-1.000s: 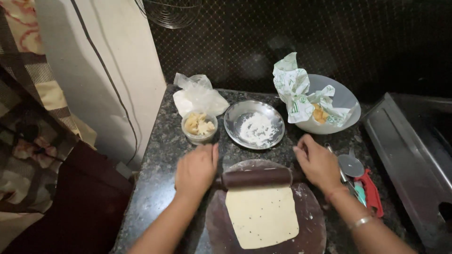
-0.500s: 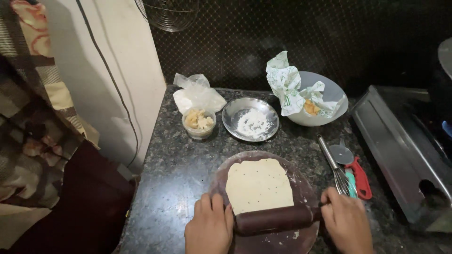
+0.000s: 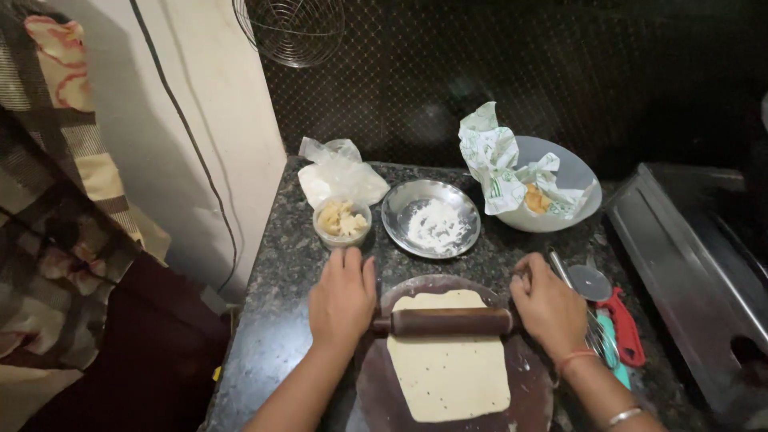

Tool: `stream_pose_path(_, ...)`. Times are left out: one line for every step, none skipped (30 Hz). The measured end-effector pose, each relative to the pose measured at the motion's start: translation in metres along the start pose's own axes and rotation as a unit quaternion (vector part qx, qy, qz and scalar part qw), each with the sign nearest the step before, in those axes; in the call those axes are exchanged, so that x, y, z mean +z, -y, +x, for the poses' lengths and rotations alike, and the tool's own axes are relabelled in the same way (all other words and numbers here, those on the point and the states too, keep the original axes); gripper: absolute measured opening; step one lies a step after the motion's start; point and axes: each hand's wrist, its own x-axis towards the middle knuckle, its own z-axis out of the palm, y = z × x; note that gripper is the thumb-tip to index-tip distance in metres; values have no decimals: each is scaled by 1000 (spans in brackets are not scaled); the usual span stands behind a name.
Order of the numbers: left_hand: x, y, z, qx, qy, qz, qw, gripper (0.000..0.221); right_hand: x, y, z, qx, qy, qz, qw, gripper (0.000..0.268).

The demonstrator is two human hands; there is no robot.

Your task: Rolling out dough and cutting it into rectangular pieces using a rolling pin and a pizza cutter.

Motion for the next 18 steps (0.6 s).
stream_pose_path(3, 1, 9, -1, 0, 0, 1000, 27, 0, 4, 8, -1, 1, 0, 1000, 28)
stream_pose_path(5, 3, 16, 10, 22, -4, 1000, 27, 0, 8, 15, 13, 9, -9, 1000, 31)
stream_pose_path(7, 4, 23, 21, 45, -9, 999, 28, 0, 12, 21, 27, 17, -17, 999, 35)
stream_pose_path(7, 4, 28, 22, 46, -8, 999, 28, 5, 11, 27, 27, 17, -16, 999, 35)
stream_pose_path(7, 4, 33, 33, 53, -14, 998, 28, 10, 10, 33, 8, -4, -15, 1000, 34)
stream_pose_path(7, 3, 36, 44, 63, -21, 997, 28, 14, 8, 37, -8, -24, -15, 1000, 34)
stream_pose_path(10, 6, 39, 45, 66, -21, 997, 28, 13, 12, 41, -6, -22, -16, 1000, 34)
stream_pose_path(13, 8, 41, 44, 63, -17, 997, 29, 12, 15, 43, -2, -12, -2, 1000, 34)
stream_pose_path(16, 9, 42, 43, 60, -13, 997, 31, 10, 17, 45, 1, -2, 11, 1000, 34)
stream_pose_path(14, 10, 38, 44, 62, -14, 997, 31, 9, 18, 42, 3, -1, 11, 1000, 34)
stream_pose_path(12, 10, 35, 40, 69, -13, 997, 30, 8, 19, 38, -3, 4, 15, 1000, 33)
stream_pose_path(9, 10, 33, 37, 74, -11, 996, 30, 7, 20, 36, -9, 8, 20, 1000, 31)
stream_pose_path(4, 8, 25, 39, 75, -12, 996, 30, 7, 17, 27, -8, 7, 19, 1000, 31)
stream_pose_path(-2, 7, 17, -14, 112, 7, 994, 29, 7, 14, 18, -29, -1, 16, 999, 29)
stream_pose_path(-7, 7, 8, -68, 148, 26, 986, 28, 8, 11, 8, -50, -9, 12, 999, 27)
stream_pose_path(-11, 6, 0, -68, 148, 26, 986, 28, 6, 11, 1, -51, -9, 12, 999, 27)
stream_pose_path(-15, 5, -8, -67, 162, 62, 983, 30, 4, 11, -6, -55, -1, 15, 998, 23)
stream_pose_path(-18, 4, -18, -68, 177, 97, 977, 32, 0, 10, -15, -59, 9, 16, 998, 20)
